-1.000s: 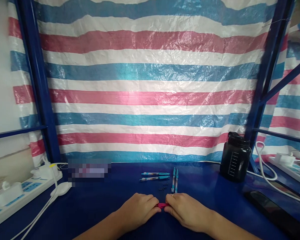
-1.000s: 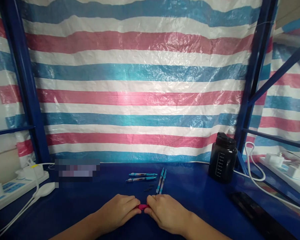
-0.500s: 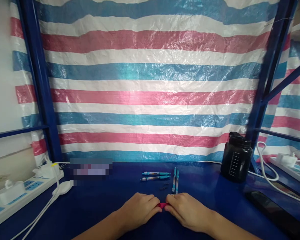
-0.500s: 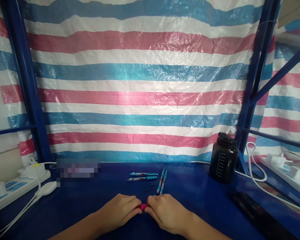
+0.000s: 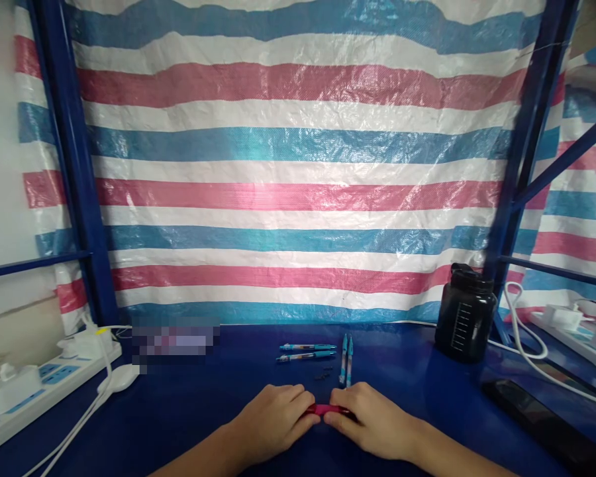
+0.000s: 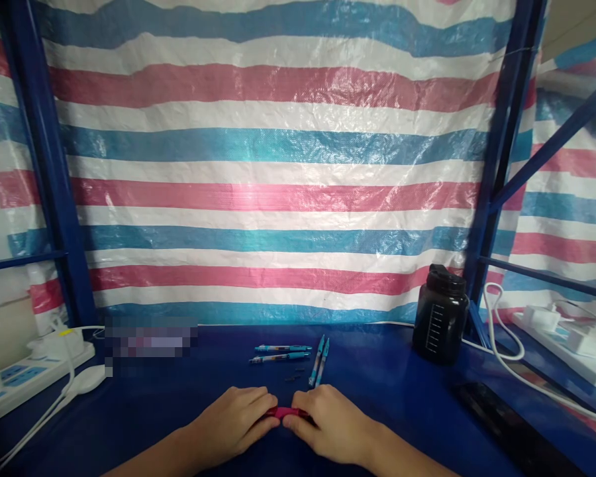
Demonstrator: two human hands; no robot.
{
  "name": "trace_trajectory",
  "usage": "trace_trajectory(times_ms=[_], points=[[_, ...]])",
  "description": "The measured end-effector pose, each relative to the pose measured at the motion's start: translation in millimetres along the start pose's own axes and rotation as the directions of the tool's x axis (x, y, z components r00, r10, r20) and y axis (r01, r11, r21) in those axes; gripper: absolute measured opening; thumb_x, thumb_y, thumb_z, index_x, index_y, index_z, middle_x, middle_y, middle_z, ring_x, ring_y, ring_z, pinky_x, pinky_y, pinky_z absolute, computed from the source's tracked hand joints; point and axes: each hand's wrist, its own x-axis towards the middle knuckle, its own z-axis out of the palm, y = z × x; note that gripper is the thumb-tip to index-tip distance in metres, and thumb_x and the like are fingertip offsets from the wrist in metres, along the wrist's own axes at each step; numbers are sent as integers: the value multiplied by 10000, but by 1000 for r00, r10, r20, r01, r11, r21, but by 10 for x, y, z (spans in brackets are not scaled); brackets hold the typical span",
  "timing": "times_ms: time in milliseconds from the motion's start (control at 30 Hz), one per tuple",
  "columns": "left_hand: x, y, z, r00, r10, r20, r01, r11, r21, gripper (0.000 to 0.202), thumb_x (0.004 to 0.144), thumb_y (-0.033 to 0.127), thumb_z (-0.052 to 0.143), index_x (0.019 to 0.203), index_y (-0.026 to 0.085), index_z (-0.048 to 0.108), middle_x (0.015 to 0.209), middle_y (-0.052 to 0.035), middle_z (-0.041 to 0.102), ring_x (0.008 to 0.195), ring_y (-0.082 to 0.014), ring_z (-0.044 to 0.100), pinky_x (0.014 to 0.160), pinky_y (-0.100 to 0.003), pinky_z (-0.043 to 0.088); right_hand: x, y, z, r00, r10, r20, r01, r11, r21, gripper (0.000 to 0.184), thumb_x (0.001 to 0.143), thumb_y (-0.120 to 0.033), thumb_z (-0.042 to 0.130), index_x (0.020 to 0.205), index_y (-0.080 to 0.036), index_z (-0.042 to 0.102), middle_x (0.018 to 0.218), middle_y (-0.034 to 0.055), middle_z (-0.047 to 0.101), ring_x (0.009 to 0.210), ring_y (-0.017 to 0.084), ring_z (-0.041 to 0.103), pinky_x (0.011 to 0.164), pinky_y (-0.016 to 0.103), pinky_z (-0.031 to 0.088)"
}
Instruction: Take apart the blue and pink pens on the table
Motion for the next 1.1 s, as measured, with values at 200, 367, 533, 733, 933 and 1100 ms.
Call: trace_trajectory(times_ms=[200,367,533,733,933,1100], points=[[18,6,-32,999,32,3,-32,999,-36,280,1025,339,324,924,181,531,817,-20,626,689,-166,557,608,-269,414,-15,-20,17,999,9,-52,5,965,261,197,890,-361,577,813,-185,534,625,-61,496,529,80,423,492,195,292],[27,-6,-4,997,81,1,-81,997,15,399,1037,401,260,796,184,494,729,-7,605,624,-153,521,556,-272,381,-13,-4,34,986,-148,-73,149,989,13,329,973,-370,409,724,-183,518,612,-30,507,538,101,453,536,241,299],[24,-11,30,996,83,-23,-81,995,62,391,1034,390,288,759,186,478,711,-2,599,608,-154,509,539,-286,350,-2,7,47,984,-171,-56,158,969,-188,462,1012,-358,290,659,-181,529,545,-17,516,482,105,447,533,277,267],[35,7,25,997,66,-45,-59,988,141,295,1005,349,414,766,187,478,726,-7,592,643,-168,515,584,-293,342,-4,15,63,984,-171,-41,161,972,-171,425,998,-349,339,657,-174,523,552,-15,541,471,95,461,509,270,243],[47,9,5,1000,25,-2,-24,995,94,262,990,329,458,770,189,478,738,4,592,648,-167,521,583,-295,346,-7,-5,38,990,-86,-108,83,996,-37,241,936,-371,487,862,-165,588,651,-9,615,533,121,535,515,244,321],[32,-14,45,999,37,-39,-35,997,69,343,1025,370,353,761,187,473,707,12,588,610,-155,513,551,-294,327,-24,-53,-9,967,-180,-178,194,979,66,278,1006,-318,386,1152,-192,586,902,35,696,747,145,621,692,233,436]])
